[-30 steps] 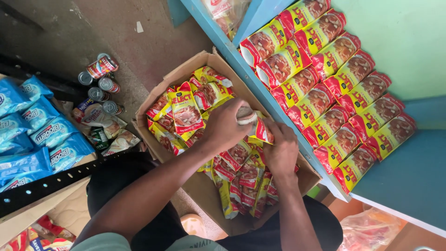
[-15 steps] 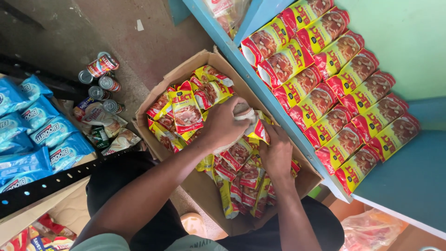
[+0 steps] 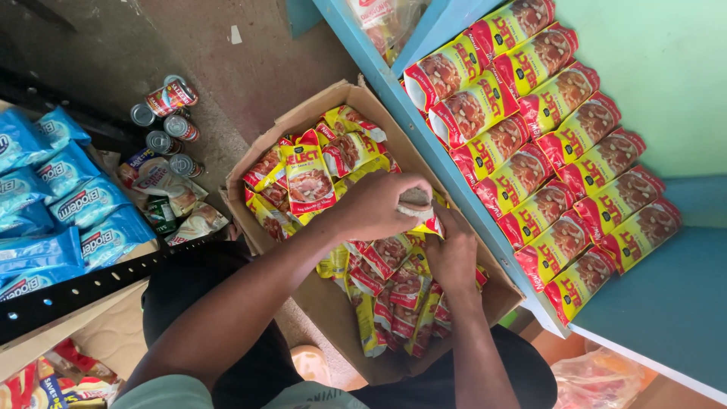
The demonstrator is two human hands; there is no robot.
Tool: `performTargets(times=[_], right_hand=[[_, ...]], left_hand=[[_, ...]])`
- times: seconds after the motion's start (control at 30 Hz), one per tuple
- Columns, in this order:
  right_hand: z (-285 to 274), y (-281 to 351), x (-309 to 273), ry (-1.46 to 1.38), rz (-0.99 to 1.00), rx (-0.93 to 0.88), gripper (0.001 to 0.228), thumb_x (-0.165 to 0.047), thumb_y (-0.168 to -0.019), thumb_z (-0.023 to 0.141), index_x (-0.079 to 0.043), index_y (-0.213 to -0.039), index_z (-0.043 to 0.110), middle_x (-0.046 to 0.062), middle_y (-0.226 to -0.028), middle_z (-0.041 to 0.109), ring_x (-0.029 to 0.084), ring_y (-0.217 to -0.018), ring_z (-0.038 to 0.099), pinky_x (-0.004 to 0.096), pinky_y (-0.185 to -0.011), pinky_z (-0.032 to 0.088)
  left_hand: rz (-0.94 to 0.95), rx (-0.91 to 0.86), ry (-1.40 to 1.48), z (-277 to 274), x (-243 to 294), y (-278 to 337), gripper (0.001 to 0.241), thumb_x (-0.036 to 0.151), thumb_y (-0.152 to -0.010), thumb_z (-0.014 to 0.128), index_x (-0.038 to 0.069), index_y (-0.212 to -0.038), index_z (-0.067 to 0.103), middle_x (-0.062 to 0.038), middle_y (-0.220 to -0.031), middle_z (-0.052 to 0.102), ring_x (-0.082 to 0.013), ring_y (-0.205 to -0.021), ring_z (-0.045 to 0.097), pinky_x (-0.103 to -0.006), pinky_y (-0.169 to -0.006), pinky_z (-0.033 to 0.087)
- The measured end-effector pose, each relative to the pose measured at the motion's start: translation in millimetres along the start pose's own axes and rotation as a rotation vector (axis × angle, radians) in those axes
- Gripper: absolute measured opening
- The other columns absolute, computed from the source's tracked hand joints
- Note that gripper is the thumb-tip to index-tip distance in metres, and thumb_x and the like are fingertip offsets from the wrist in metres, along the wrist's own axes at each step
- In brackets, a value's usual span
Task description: Wiping sauce pouches with a cloth and arranging them on store shelves.
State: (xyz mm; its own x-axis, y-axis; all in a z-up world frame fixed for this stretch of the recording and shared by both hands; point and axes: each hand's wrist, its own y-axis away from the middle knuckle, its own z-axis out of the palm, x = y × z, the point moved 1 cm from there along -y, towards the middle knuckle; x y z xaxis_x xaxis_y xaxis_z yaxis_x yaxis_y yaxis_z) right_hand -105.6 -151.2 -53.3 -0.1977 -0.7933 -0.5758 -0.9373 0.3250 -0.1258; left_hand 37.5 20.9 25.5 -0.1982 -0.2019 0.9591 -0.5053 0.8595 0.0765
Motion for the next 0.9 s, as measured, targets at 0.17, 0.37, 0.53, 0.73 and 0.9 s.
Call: performTargets(times=[0.17, 0.37, 0.53, 0.73, 0.9], right_hand=[[-3, -5, -8, -0.128, 0.012, 0.003, 0.043, 0.005, -0.077, 0.070, -0.010, -0.117, 0.075, 0.013, -0.108, 0.070, 0.040, -0.107, 0.067, 0.048, -0.091, 0.052], [-3, -4, -5, -0.596, 0.400, -0.024, 0.033, -0.009, -0.085, 0.080, -0.007, -0.117, 0.072, 0.009, -0.100, 0.073, 0.022, -0.094, 0.070, 0.045, -0.084, 0.054], [3, 0, 22, -1.031, 0.522, -0.011, 0.034, -0.025, -0.102, 0.060, 0.000, -0.126, 0.061, 0.021, -0.107, 0.072, 0.034, -0.097, 0.073, 0.055, -0.086, 0.059], [17, 6, 30, -1.578, 0.795, 0.041, 0.056, -0.055, -0.105, 0.043, -0.006, -0.128, 0.058, 0.013, -0.115, 0.068, 0.029, -0.103, 0.070, 0.047, -0.094, 0.057], [7, -5, -16, -1.889, 0.918, 0.100, 0.055, -0.061, -0.098, 0.052, -0.013, -0.115, 0.072, 0.012, -0.112, 0.074, 0.033, -0.104, 0.071, 0.050, -0.100, 0.055]], left_hand=[[-0.035, -0.093, 0.121, -15, 1, -6, 0.049, 0.010, -0.087, 0.069, -0.004, -0.132, 0.059, -0.031, -0.113, 0.068, -0.0437, -0.092, 0.071, -0.0515, -0.081, 0.059], [-0.198, 0.317, 0.747, -8, -34, -24, 0.055, 0.030, -0.081, 0.083, 0.006, -0.126, 0.065, -0.016, -0.103, 0.071, -0.0283, -0.090, 0.072, -0.0456, -0.083, 0.060], [-0.394, 0.552, 1.158, -4, -37, -23, 0.050, 0.033, -0.082, 0.083, 0.005, -0.121, 0.069, -0.011, -0.092, 0.073, -0.0218, -0.079, 0.073, -0.0366, -0.076, 0.060], [-0.522, 0.480, 1.123, 31, -17, -17, 0.058, 0.043, -0.080, 0.083, 0.005, -0.121, 0.068, -0.012, -0.093, 0.072, -0.0242, -0.083, 0.072, -0.0399, -0.080, 0.058], [-0.200, 0.353, 0.602, 98, -35, -15, 0.050, 0.040, -0.103, 0.056, 0.012, -0.144, 0.055, -0.019, -0.131, 0.058, -0.0284, -0.125, 0.052, -0.0454, -0.106, 0.040]])
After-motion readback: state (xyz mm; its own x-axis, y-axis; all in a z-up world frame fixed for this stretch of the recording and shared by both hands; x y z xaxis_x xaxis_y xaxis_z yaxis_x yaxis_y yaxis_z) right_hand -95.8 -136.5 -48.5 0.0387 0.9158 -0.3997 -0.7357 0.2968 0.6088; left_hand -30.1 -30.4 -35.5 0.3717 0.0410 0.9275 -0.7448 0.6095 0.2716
